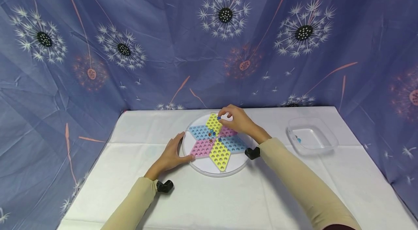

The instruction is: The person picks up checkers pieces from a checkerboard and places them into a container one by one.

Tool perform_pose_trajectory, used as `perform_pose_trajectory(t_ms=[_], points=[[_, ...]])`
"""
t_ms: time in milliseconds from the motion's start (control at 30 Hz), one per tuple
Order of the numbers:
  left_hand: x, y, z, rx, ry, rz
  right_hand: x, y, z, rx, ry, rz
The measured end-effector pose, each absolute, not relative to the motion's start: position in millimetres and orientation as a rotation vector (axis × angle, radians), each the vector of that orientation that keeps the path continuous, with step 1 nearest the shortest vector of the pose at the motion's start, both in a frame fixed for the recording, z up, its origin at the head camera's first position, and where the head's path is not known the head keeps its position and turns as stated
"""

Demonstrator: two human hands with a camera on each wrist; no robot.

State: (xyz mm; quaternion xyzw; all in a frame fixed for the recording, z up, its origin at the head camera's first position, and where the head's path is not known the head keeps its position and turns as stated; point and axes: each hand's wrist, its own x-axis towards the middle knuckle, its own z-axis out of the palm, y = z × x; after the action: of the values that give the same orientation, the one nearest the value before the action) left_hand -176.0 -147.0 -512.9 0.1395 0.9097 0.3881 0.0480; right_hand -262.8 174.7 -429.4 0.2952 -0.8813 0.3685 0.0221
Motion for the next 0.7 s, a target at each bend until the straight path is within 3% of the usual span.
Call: perform_pose_trajectory(t_ms=[700], points=[[-176, -146, -514, 0.423, 2.772, 1.187, -252, 260, -418, 0.694, -2.724, 0.982]])
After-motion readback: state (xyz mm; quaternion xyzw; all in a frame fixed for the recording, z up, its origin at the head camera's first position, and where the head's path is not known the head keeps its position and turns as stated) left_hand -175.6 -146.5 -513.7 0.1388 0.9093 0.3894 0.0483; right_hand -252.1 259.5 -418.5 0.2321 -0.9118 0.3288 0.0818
